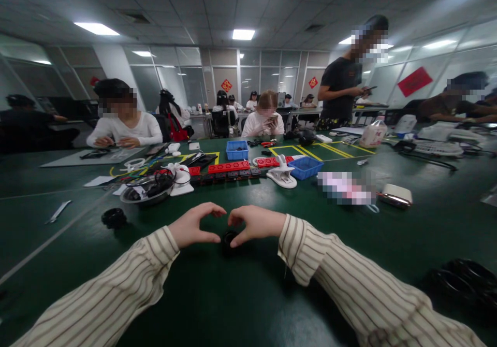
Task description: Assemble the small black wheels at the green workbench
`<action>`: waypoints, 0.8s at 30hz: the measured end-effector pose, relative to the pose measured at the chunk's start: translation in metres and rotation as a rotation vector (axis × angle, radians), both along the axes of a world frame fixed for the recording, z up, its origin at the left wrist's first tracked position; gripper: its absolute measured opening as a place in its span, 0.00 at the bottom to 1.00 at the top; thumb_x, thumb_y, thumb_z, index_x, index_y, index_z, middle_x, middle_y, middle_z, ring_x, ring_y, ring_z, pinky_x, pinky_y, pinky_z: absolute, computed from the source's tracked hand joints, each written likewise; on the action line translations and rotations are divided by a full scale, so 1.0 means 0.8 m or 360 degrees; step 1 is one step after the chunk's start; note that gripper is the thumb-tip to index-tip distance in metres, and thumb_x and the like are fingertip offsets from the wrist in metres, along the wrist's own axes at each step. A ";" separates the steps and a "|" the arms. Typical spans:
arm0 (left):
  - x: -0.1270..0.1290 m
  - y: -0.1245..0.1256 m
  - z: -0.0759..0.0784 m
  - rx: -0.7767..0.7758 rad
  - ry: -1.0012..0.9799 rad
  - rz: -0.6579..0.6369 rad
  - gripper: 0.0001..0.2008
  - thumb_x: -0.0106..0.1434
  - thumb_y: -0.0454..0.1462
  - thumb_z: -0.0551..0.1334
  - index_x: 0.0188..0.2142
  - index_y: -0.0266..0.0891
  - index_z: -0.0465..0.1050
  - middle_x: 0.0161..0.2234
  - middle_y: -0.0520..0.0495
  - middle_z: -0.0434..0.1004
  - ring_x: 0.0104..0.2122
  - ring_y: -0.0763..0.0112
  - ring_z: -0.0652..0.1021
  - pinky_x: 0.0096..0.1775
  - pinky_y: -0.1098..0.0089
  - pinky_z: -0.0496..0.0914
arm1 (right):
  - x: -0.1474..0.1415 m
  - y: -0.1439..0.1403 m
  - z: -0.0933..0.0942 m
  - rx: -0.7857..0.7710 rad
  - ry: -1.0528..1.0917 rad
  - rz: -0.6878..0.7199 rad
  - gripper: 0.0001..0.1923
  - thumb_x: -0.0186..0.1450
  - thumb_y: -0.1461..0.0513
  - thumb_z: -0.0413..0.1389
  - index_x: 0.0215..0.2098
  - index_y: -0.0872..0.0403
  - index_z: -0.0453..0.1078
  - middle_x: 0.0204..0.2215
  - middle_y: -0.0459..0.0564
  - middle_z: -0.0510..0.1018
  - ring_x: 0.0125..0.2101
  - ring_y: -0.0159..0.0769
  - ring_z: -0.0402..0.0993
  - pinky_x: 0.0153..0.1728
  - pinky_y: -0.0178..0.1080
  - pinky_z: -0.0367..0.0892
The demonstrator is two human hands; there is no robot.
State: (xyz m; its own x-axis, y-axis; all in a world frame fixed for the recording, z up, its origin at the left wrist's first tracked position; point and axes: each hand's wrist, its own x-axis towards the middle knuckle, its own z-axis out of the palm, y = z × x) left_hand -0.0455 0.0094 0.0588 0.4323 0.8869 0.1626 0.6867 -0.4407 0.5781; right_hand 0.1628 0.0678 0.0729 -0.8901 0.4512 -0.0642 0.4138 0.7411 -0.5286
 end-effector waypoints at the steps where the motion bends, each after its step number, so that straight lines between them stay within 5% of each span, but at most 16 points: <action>1: 0.001 -0.002 0.006 0.0033 -0.0002 -0.0018 0.23 0.50 0.43 0.67 0.44 0.40 0.67 0.41 0.48 0.68 0.42 0.63 0.69 0.46 0.63 0.64 | 0.001 0.006 -0.006 -0.0115 -0.0045 0.0027 0.29 0.49 0.56 0.66 0.46 0.59 0.66 0.37 0.49 0.72 0.36 0.33 0.68 0.35 0.31 0.62; 7: 0.019 -0.009 0.008 0.0063 0.0144 -0.0259 0.18 0.52 0.36 0.67 0.44 0.44 0.72 0.41 0.49 0.70 0.43 0.66 0.70 0.47 0.67 0.63 | -0.003 0.019 -0.033 -0.0600 -0.0035 0.0377 0.30 0.47 0.61 0.67 0.47 0.57 0.66 0.40 0.46 0.71 0.41 0.32 0.68 0.42 0.29 0.61; 14: 0.026 -0.012 0.006 -0.0012 0.0308 -0.0223 0.19 0.54 0.34 0.66 0.47 0.43 0.70 0.42 0.48 0.70 0.43 0.66 0.70 0.46 0.67 0.64 | -0.010 0.018 -0.048 -0.0680 0.0002 0.0264 0.21 0.49 0.65 0.65 0.40 0.59 0.69 0.33 0.43 0.73 0.35 0.29 0.69 0.38 0.28 0.62; 19: 0.037 -0.023 0.016 -0.0009 0.0533 -0.0076 0.18 0.56 0.35 0.65 0.47 0.41 0.69 0.42 0.47 0.71 0.43 0.64 0.71 0.46 0.65 0.64 | -0.009 0.019 -0.056 -0.0482 0.0076 0.0231 0.22 0.48 0.60 0.66 0.39 0.58 0.69 0.31 0.42 0.72 0.32 0.29 0.68 0.32 0.27 0.60; 24: 0.051 -0.034 0.023 0.0071 0.0772 0.0253 0.14 0.57 0.39 0.64 0.43 0.41 0.71 0.39 0.47 0.74 0.41 0.63 0.73 0.43 0.64 0.65 | -0.017 0.004 -0.061 -0.0019 0.0152 -0.0009 0.22 0.48 0.53 0.65 0.37 0.58 0.69 0.28 0.44 0.70 0.28 0.28 0.65 0.26 0.27 0.55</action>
